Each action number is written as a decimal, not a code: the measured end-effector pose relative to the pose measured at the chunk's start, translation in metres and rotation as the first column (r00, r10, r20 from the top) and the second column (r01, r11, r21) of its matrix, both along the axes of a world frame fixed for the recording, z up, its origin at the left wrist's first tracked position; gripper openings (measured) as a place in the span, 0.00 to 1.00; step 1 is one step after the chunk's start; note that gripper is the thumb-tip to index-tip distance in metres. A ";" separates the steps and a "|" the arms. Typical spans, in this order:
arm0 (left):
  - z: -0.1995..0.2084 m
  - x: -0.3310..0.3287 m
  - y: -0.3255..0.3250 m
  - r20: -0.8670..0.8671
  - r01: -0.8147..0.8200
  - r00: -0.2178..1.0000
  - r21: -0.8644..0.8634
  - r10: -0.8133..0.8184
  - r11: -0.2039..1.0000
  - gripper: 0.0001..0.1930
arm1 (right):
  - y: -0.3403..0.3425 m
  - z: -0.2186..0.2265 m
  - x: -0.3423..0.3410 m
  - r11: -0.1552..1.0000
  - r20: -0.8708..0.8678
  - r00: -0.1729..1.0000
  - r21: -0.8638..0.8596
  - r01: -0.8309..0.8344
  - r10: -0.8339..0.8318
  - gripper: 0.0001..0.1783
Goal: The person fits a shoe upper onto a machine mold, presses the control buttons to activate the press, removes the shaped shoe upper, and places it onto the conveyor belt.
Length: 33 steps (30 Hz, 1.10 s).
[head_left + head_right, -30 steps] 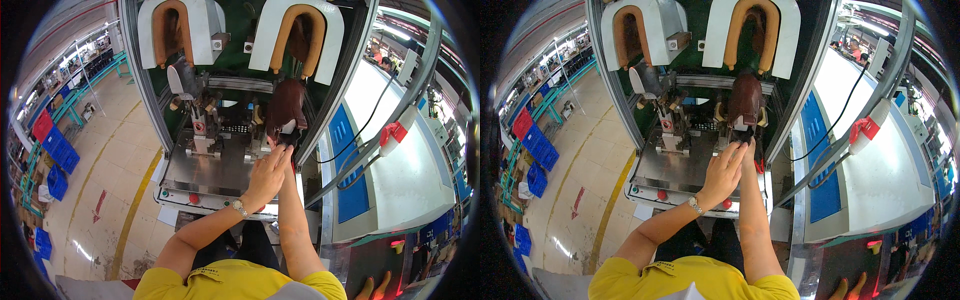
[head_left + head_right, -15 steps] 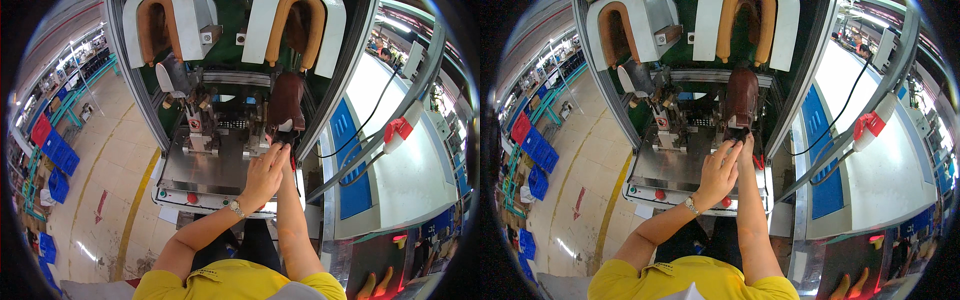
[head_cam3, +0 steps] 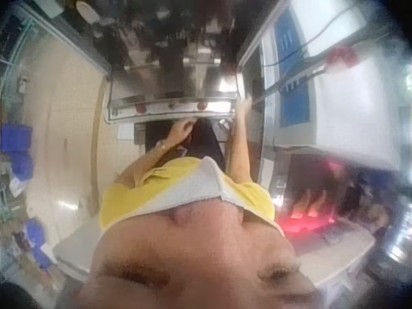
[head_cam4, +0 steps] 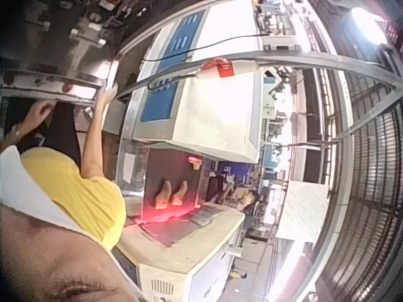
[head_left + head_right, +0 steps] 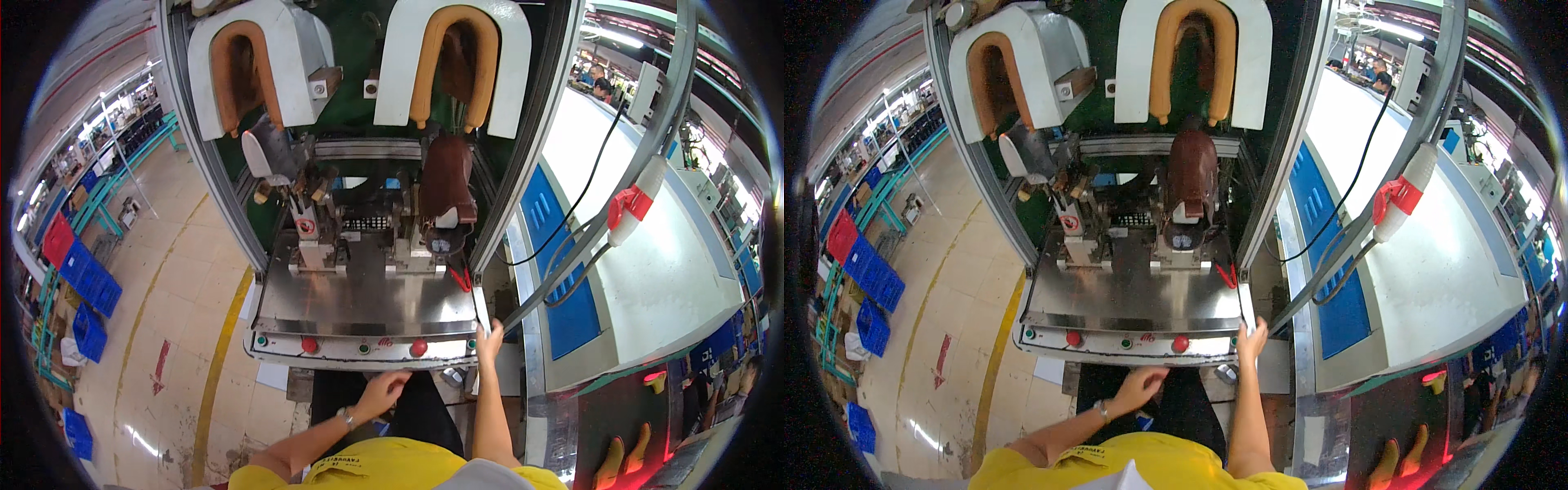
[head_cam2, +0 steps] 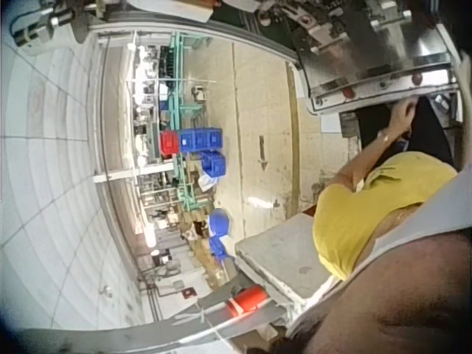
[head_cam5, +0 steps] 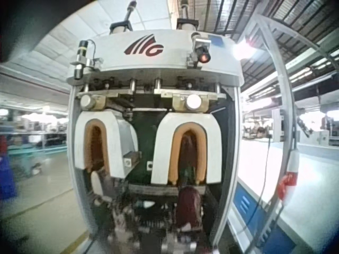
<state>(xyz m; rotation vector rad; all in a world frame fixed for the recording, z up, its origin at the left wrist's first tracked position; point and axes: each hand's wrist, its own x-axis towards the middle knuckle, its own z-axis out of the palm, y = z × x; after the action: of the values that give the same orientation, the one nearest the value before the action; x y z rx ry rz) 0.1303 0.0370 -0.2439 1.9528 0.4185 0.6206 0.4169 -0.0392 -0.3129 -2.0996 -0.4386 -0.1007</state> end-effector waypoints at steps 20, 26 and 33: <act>-0.168 -0.025 -0.022 -0.639 0.078 0.754 -0.143 -0.152 0.987 0.15 | -0.001 -0.016 -0.025 0.983 0.036 0.983 0.030 0.178 -0.180 0.16; -0.167 -0.028 -0.024 -0.622 0.092 0.771 -0.110 -0.141 0.990 0.15 | -0.002 -0.017 -0.025 0.953 0.118 0.947 -0.028 0.302 -0.297 0.13; -0.172 -0.030 -0.025 -0.610 0.091 0.779 -0.113 -0.141 0.989 0.14 | -0.001 -0.015 -0.029 0.953 0.130 0.945 0.006 0.302 -0.300 0.12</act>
<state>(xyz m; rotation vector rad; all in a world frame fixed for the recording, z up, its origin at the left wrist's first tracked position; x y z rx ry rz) 0.1001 0.0122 -0.4161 2.0569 0.7049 -0.1458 0.3883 -0.0405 -0.3278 -2.1687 -0.1915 -0.4160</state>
